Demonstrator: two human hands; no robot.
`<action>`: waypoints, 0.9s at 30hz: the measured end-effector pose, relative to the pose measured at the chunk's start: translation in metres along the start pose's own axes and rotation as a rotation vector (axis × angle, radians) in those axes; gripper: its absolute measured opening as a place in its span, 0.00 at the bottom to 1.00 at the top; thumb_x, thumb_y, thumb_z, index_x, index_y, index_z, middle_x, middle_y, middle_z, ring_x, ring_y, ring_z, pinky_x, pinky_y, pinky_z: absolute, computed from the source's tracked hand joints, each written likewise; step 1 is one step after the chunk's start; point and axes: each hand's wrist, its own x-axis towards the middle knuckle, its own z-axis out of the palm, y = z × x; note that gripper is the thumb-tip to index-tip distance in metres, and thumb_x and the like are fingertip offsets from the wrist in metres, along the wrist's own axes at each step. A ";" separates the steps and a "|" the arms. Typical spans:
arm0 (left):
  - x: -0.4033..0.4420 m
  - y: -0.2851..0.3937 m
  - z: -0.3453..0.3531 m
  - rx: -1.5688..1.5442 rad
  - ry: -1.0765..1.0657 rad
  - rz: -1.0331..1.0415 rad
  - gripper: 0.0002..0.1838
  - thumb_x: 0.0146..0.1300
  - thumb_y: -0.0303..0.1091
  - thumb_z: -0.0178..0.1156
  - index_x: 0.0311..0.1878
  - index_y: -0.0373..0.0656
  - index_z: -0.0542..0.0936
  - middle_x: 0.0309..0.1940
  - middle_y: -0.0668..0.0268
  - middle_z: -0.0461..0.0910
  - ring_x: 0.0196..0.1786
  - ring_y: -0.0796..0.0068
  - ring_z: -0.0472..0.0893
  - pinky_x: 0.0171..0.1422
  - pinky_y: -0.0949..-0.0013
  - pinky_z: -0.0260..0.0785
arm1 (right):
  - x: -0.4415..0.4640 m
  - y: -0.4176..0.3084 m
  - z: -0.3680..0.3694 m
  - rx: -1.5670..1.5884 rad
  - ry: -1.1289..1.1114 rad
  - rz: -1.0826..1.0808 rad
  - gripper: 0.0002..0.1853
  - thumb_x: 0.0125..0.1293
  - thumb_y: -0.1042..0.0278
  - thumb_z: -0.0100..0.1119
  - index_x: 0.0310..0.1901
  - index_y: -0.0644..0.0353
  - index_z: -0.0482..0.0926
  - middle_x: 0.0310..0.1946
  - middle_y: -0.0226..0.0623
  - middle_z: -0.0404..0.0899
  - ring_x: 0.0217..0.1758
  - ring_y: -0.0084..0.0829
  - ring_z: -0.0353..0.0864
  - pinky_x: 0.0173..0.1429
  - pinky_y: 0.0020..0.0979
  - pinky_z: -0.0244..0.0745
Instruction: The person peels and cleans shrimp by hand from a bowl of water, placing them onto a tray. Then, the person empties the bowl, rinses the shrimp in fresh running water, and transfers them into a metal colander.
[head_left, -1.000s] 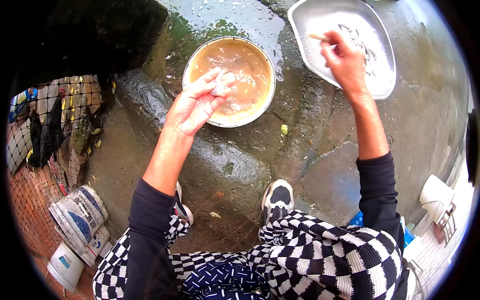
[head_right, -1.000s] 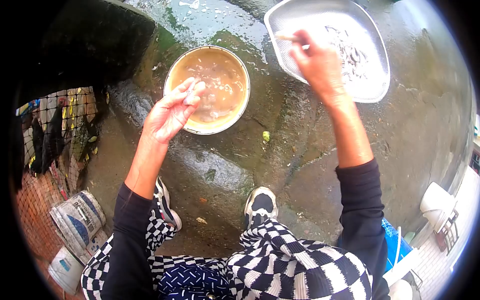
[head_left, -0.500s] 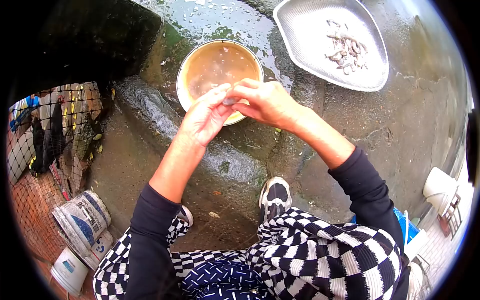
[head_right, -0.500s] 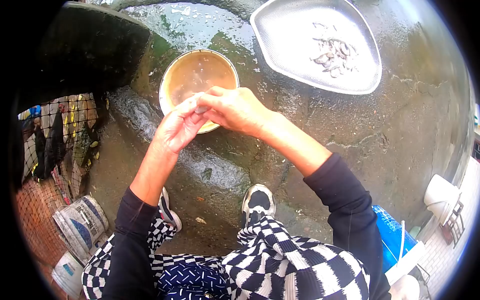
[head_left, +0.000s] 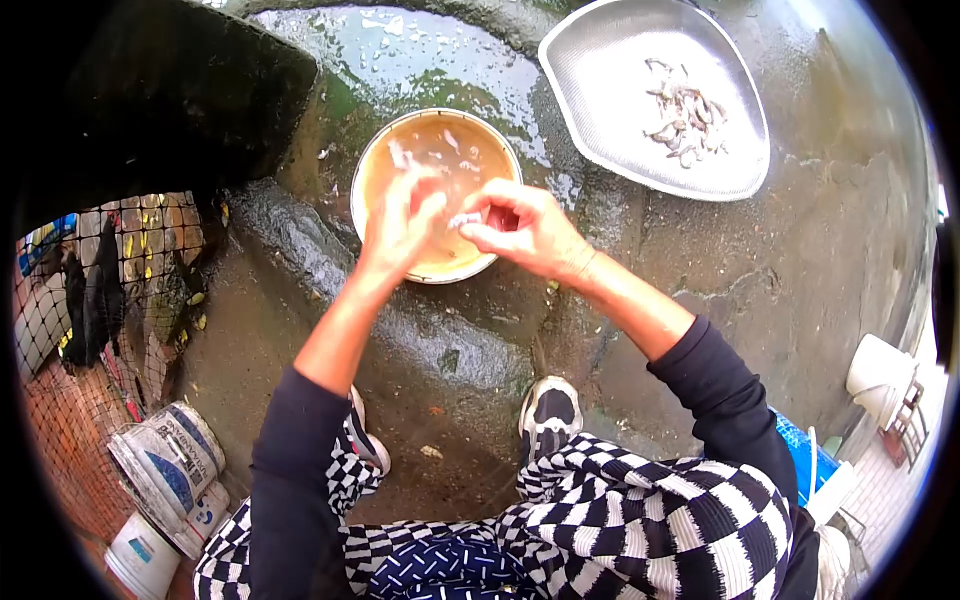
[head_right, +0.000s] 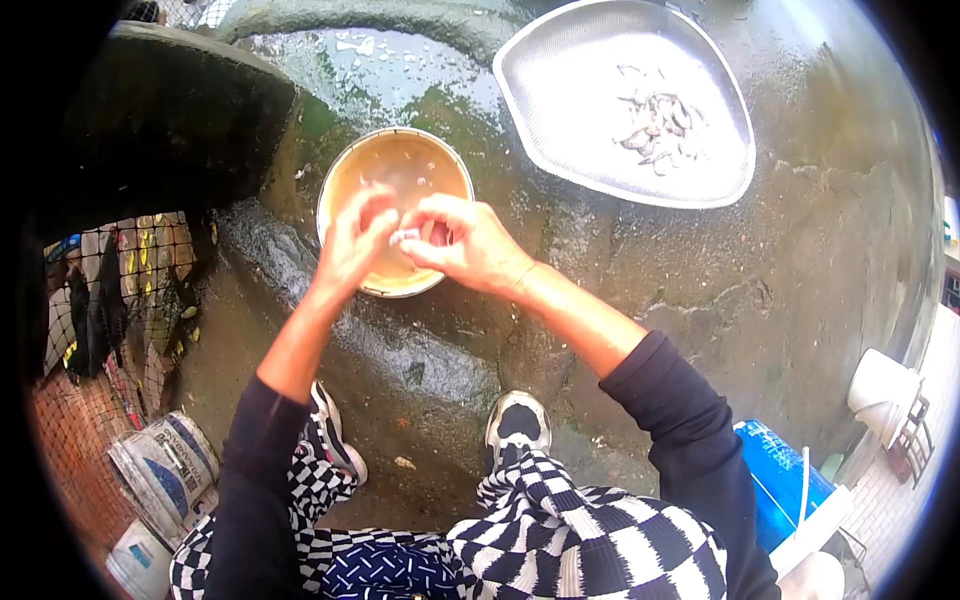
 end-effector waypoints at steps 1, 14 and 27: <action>0.008 -0.005 -0.001 0.000 -0.007 -0.011 0.16 0.61 0.36 0.55 0.50 0.38 0.73 0.45 0.56 0.76 0.47 0.64 0.78 0.52 0.63 0.70 | 0.001 0.003 0.000 0.024 -0.029 0.055 0.06 0.57 0.70 0.64 0.35 0.59 0.78 0.32 0.21 0.75 0.28 0.08 0.67 0.32 0.15 0.65; 0.021 -0.011 0.014 0.663 -0.476 0.016 0.14 0.60 0.39 0.51 0.48 0.48 0.73 0.30 0.51 0.80 0.37 0.51 0.80 0.40 0.53 0.71 | -0.004 0.001 -0.001 0.899 -0.067 0.341 0.08 0.61 0.69 0.49 0.40 0.61 0.69 0.39 0.38 0.77 0.43 0.28 0.78 0.52 0.30 0.74; 0.001 0.018 -0.006 -0.158 -0.218 -0.246 0.15 0.70 0.39 0.46 0.47 0.35 0.72 0.29 0.62 0.78 0.33 0.75 0.79 0.36 0.73 0.73 | -0.005 0.017 0.000 0.793 -0.039 0.325 0.08 0.64 0.64 0.54 0.39 0.58 0.73 0.32 0.34 0.80 0.26 0.20 0.77 0.34 0.22 0.74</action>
